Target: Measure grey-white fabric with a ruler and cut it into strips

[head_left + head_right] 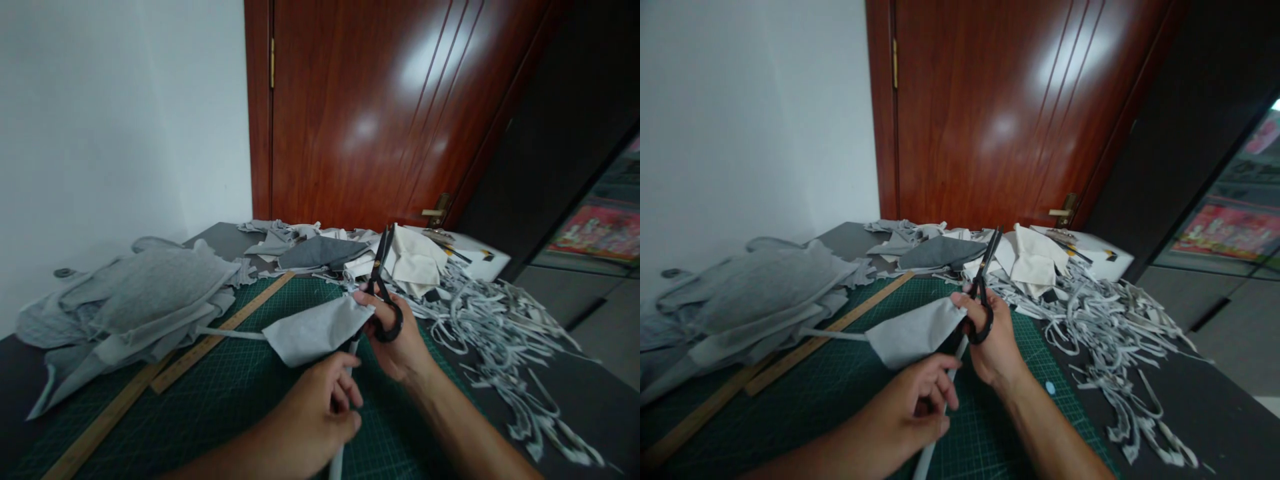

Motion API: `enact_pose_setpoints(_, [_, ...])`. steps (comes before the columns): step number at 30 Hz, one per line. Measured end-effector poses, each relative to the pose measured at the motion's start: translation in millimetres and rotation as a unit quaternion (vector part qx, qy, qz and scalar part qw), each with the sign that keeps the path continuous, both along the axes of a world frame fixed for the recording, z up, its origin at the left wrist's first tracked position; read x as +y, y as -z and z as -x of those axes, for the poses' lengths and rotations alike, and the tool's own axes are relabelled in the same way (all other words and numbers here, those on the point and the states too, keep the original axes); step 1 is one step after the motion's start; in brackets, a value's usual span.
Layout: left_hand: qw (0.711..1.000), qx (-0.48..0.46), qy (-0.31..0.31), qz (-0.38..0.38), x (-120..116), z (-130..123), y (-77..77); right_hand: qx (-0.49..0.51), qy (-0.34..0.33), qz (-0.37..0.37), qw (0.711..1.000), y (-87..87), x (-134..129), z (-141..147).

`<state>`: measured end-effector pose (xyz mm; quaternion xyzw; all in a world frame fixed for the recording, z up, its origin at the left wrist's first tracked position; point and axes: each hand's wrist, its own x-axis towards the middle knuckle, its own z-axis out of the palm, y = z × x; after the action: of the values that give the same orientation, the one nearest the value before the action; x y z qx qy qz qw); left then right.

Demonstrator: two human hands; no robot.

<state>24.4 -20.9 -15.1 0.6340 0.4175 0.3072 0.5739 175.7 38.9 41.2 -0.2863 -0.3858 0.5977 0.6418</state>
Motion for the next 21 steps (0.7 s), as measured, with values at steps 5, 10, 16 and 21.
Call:
enact_pose_setpoints(5, [0.949, -0.302, -0.053, 0.069, 15.5, -7.0, -20.1, 0.026, -0.006, 0.005, 1.000, -5.6, -5.5, -2.8])
enact_pose_setpoints(10, [0.901, -0.423, -0.093, 0.008, 25.3, -14.9, -43.5, 0.031, 0.020, 0.010, 0.999, 2.4, -1.2, -6.5])
enact_pose_setpoints(16, [0.878, -0.458, -0.137, 0.011, 31.9, -15.1, -45.2, 0.013, 0.055, 0.005, 0.998, 10.8, 3.7, -9.5])
enact_pose_setpoints(21, [0.864, -0.483, -0.136, 0.045, 31.6, -13.6, -40.7, -0.006, 0.060, 0.003, 0.998, 13.5, 2.8, -7.0])
